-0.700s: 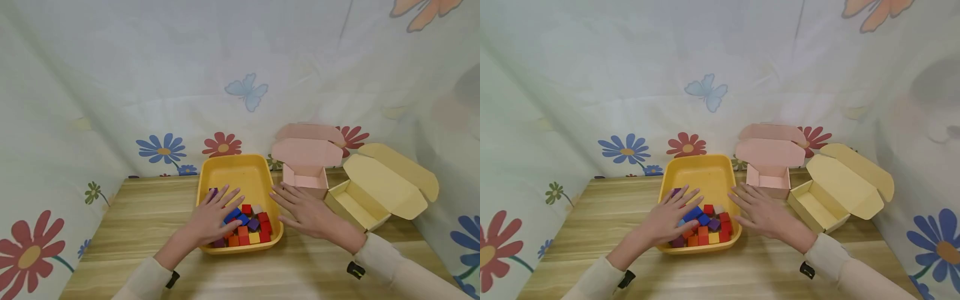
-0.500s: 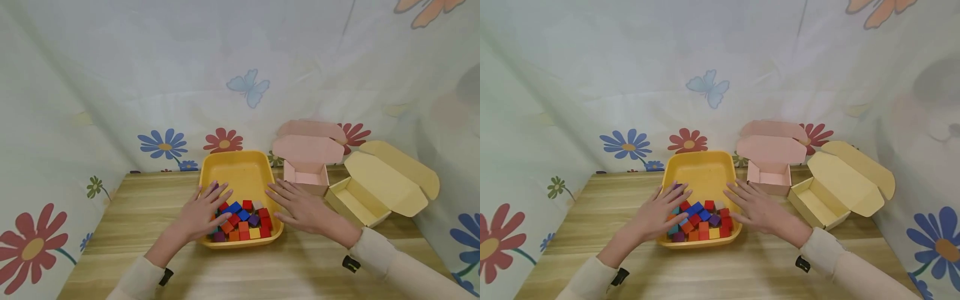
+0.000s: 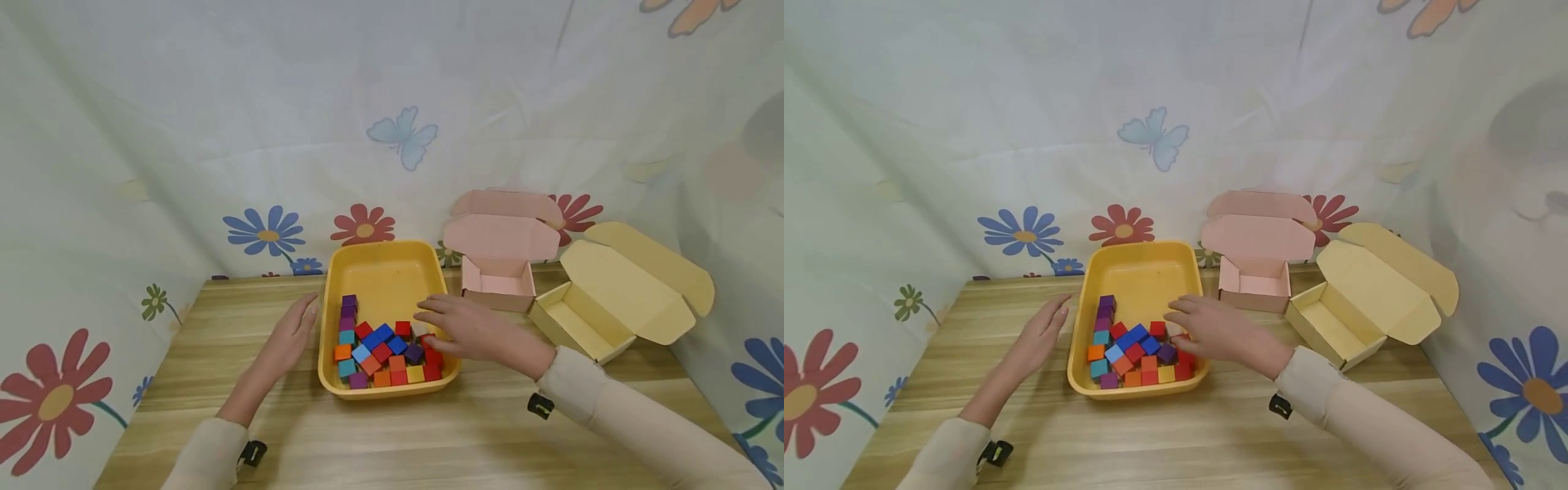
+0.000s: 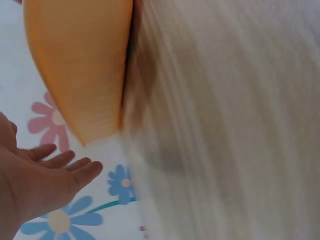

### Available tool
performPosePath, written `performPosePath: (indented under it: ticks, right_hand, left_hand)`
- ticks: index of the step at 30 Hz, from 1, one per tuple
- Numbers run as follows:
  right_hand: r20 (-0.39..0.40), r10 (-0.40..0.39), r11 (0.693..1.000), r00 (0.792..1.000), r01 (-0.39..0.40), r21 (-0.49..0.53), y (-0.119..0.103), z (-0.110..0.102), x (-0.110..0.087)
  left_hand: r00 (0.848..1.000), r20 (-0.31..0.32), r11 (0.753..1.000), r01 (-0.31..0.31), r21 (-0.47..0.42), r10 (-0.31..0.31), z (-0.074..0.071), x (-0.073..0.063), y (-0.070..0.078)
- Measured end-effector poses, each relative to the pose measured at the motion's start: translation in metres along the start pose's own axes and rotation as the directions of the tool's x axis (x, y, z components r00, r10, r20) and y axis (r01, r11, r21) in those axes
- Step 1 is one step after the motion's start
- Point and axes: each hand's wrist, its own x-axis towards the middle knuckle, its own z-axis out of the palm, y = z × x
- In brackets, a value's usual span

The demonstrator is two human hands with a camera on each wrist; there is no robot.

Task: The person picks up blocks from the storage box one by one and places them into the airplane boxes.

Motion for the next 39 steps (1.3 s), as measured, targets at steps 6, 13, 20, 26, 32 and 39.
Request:
performPosePath:
  ticks: [6,13,20,26,32,39]
  right_hand:
    - [0.053,-0.028,0.998,0.998,0.025,0.054,-0.007,-0.003,0.030]
    - [0.209,-0.010,0.996,0.978,-0.009,0.091,-0.009,-0.005,0.070]
    - [0.374,0.010,0.999,0.927,-0.028,0.043,-0.008,-0.004,0.111]
    - [0.469,0.060,0.998,0.881,-0.069,0.002,-0.006,-0.002,0.134]
    - [0.549,0.107,0.994,0.829,-0.091,-0.057,-0.007,-0.002,0.144]
    - [0.622,0.117,0.987,0.774,-0.160,0.014,-0.005,0.003,0.147]
  left_hand:
    - [0.964,0.096,0.871,0.266,-0.412,-0.249,0.002,0.005,-0.028]
    - [0.935,0.262,0.672,0.355,-0.650,-0.240,0.006,0.013,-0.047]
    - [0.911,0.326,0.634,0.410,-0.655,-0.253,0.006,0.024,-0.050]
    - [0.866,0.348,0.610,0.500,-0.615,-0.360,0.004,0.028,-0.039]
    - [0.859,0.334,0.631,0.512,-0.583,-0.389,0.005,0.029,-0.027]
    - [0.851,0.337,0.634,0.525,-0.567,-0.403,0.011,0.029,-0.022]
